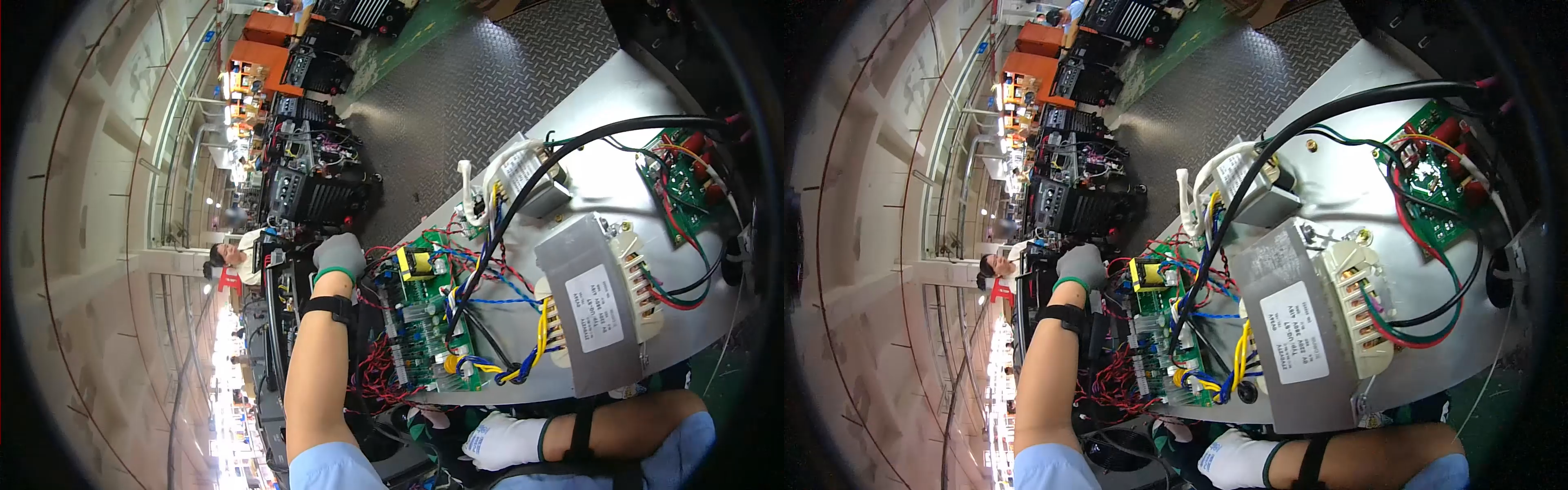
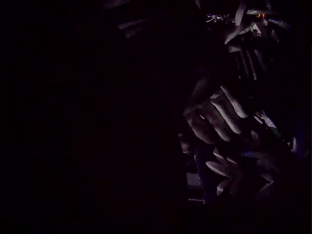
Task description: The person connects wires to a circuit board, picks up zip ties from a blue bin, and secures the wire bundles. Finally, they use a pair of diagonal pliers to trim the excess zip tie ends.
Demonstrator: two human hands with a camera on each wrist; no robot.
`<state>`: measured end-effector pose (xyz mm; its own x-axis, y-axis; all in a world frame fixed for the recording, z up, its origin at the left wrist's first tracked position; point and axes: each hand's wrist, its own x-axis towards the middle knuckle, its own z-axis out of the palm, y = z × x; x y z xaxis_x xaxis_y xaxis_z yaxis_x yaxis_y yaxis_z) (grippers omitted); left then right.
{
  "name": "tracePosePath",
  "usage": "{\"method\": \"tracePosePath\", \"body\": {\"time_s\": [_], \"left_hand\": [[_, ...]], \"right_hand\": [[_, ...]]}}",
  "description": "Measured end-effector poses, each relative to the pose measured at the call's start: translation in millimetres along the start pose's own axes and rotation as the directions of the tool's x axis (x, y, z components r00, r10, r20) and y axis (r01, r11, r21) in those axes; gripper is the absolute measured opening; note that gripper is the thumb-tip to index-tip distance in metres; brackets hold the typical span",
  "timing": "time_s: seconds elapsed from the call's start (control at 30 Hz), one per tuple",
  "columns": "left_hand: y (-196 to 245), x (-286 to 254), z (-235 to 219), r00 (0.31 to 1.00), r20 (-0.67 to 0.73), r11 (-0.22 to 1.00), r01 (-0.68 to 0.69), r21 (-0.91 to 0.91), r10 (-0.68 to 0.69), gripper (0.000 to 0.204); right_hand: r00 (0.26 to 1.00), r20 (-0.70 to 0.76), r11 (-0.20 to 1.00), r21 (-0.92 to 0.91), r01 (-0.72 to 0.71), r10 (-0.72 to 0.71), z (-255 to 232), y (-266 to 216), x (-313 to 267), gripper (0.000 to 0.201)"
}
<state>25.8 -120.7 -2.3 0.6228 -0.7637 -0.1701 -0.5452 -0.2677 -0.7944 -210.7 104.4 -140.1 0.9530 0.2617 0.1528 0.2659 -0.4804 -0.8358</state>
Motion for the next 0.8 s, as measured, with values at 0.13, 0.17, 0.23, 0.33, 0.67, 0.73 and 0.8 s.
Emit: {"method": "tracePosePath", "body": {"time_s": [0.13, 0.17, 0.23, 0.33, 0.67, 0.73, 0.8], "left_hand": [[-2.8, 7.6, 11.1, 1.0, 0.012, 1.0, 0.019, 0.021, -0.019, 0.034], [-3.9, 6.8, 13.3, 1.0, -0.01, 1.0, 0.017, -0.009, -0.017, 0.032], [-6.4, 6.0, 18.0, 0.999, -0.032, 0.999, 0.014, -0.033, -0.015, 0.03], [-12.3, 7.7, 26.5, 0.999, -0.023, 0.997, -0.027, -0.073, 0.025, 0.027], [-1.0, -2.5, 17.4, 0.998, 0.007, 0.998, -0.054, 0.029, 0.054, 0.026], [0.0, 0.7, 19.8, 0.999, -0.006, 0.998, -0.045, 0.046, 0.045, 0.026], [4.2, 3.0, 15.6, 0.998, -0.028, 0.997, -0.047, 0.068, 0.049, 0.027]], "right_hand": [[1.0, -0.024, 1.0, -0.002, -0.001, 0.001, 2.5, -0.3, -0.1, 0.031], [1.0, -0.025, 1.0, -0.002, 0.001, -0.001, 3.8, 0.7, 0.4, 0.031], [0.999, -0.051, 1.0, 0.013, 0.008, -0.007, 2.4, 0.3, 1.3, 0.03], [1.0, 0.024, 1.0, -0.024, -0.002, 0.002, -3.5, -3.0, 1.6, 0.03], [0.997, 0.057, 0.998, -0.031, -0.053, 0.055, -1.7, -9.5, -3.5, 0.031], [0.999, -0.041, 0.999, -0.046, -0.004, 0.003, 6.4, -5.5, -3.1, 0.031], [0.999, -0.025, 0.999, -0.041, -0.025, 0.024, 5.9, -5.8, -2.6, 0.031]]}}
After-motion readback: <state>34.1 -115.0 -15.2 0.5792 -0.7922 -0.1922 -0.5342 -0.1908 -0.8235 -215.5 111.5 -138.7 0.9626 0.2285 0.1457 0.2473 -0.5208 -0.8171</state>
